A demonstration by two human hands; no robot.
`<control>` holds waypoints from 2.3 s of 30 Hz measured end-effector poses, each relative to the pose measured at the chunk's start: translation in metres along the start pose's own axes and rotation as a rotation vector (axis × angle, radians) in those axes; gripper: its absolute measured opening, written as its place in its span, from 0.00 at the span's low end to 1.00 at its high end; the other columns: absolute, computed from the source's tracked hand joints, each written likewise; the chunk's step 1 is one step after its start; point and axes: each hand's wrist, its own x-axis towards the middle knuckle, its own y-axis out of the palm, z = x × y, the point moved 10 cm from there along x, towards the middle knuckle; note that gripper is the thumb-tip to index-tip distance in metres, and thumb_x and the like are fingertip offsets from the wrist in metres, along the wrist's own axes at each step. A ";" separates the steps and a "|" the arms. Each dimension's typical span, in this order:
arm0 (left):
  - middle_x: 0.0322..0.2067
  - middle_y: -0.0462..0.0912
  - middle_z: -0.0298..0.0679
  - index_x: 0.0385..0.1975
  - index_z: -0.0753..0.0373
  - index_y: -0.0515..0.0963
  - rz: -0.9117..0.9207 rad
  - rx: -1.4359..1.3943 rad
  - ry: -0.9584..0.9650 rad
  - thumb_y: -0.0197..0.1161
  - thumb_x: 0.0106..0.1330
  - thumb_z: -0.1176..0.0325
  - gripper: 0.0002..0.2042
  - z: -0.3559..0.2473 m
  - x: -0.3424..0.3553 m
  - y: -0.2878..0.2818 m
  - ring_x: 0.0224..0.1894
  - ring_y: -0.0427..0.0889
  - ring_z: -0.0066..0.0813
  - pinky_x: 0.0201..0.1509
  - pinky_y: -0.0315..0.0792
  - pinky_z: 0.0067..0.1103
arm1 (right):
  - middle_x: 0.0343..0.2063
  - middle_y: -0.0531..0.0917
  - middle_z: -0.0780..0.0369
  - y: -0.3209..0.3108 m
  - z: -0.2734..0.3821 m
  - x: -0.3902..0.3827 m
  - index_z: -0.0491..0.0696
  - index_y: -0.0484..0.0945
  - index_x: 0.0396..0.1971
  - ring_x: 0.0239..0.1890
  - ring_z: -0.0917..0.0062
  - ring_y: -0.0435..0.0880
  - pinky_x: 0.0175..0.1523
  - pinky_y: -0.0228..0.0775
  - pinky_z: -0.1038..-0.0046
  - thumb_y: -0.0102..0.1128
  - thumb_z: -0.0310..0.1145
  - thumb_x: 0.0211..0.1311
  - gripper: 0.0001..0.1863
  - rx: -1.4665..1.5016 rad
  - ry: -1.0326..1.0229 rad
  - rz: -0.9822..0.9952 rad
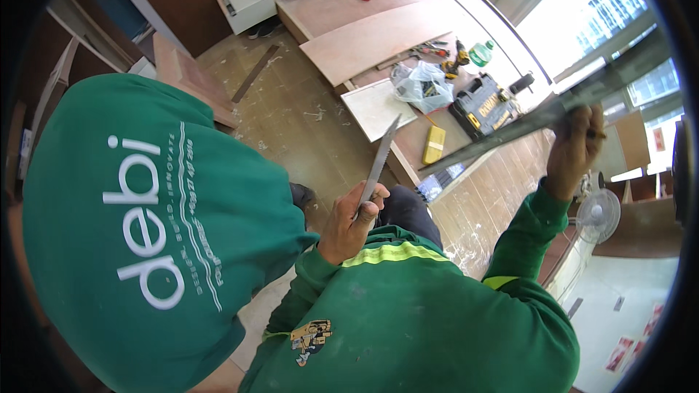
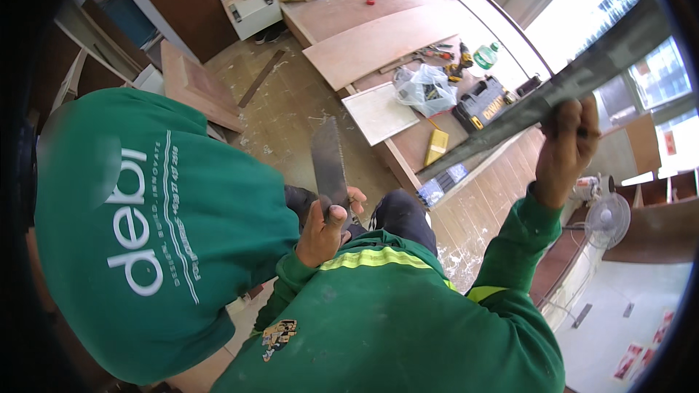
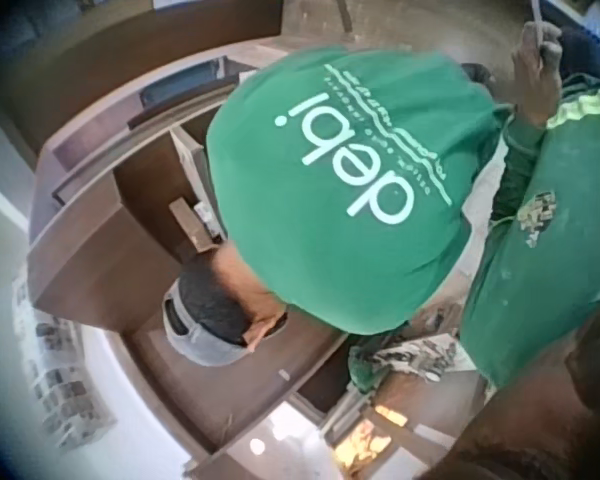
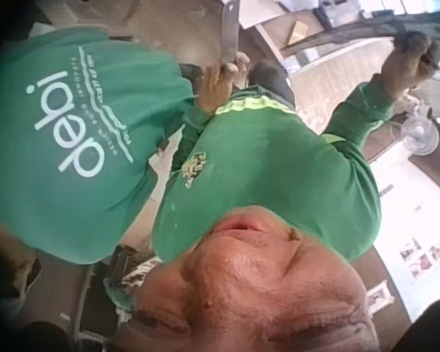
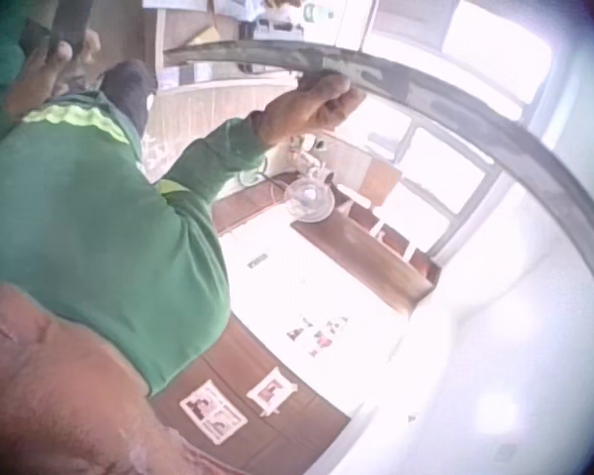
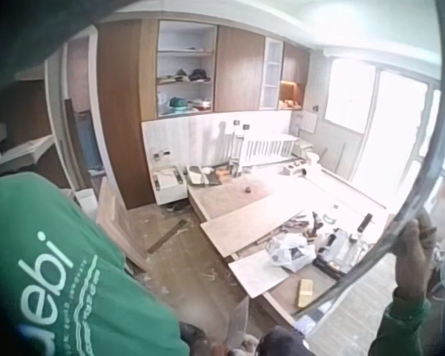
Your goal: The person measures a wooden board using a tape measure and marks it with a pencil. They then use a metal ruler to draw straight lines on the board. The person also uses a hand saw to cut the board along the marked lines.
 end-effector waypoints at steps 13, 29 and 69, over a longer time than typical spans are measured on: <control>0.37 0.82 0.38 0.50 0.66 0.81 -0.432 -0.006 0.030 0.45 0.74 0.25 0.42 0.024 0.129 -0.094 0.39 0.81 0.30 0.48 0.75 0.28 | 0.24 0.71 0.77 0.092 -0.219 0.148 0.47 0.80 0.41 0.24 0.94 0.61 0.29 0.49 0.85 0.61 0.39 0.82 0.10 0.008 0.174 0.088; 0.33 0.79 0.40 0.47 0.68 0.78 -0.178 0.054 0.083 0.42 0.68 0.20 0.47 -0.055 0.529 -0.158 0.42 0.83 0.41 0.65 0.77 0.40 | 0.30 0.76 0.71 -0.162 -0.267 0.123 0.47 0.78 0.43 0.31 0.89 0.70 0.35 0.62 0.83 0.58 0.36 0.83 0.08 -0.159 0.090 -0.649; 0.58 0.81 0.56 0.69 0.79 0.66 1.449 -0.088 -0.794 0.41 0.67 0.19 0.57 0.227 0.955 -0.108 0.62 0.82 0.56 0.70 0.75 0.44 | 0.33 0.78 0.61 0.475 -0.270 0.015 0.39 0.76 0.46 0.23 0.88 0.61 0.29 0.56 0.83 0.62 0.43 0.80 0.19 -1.151 0.234 -1.659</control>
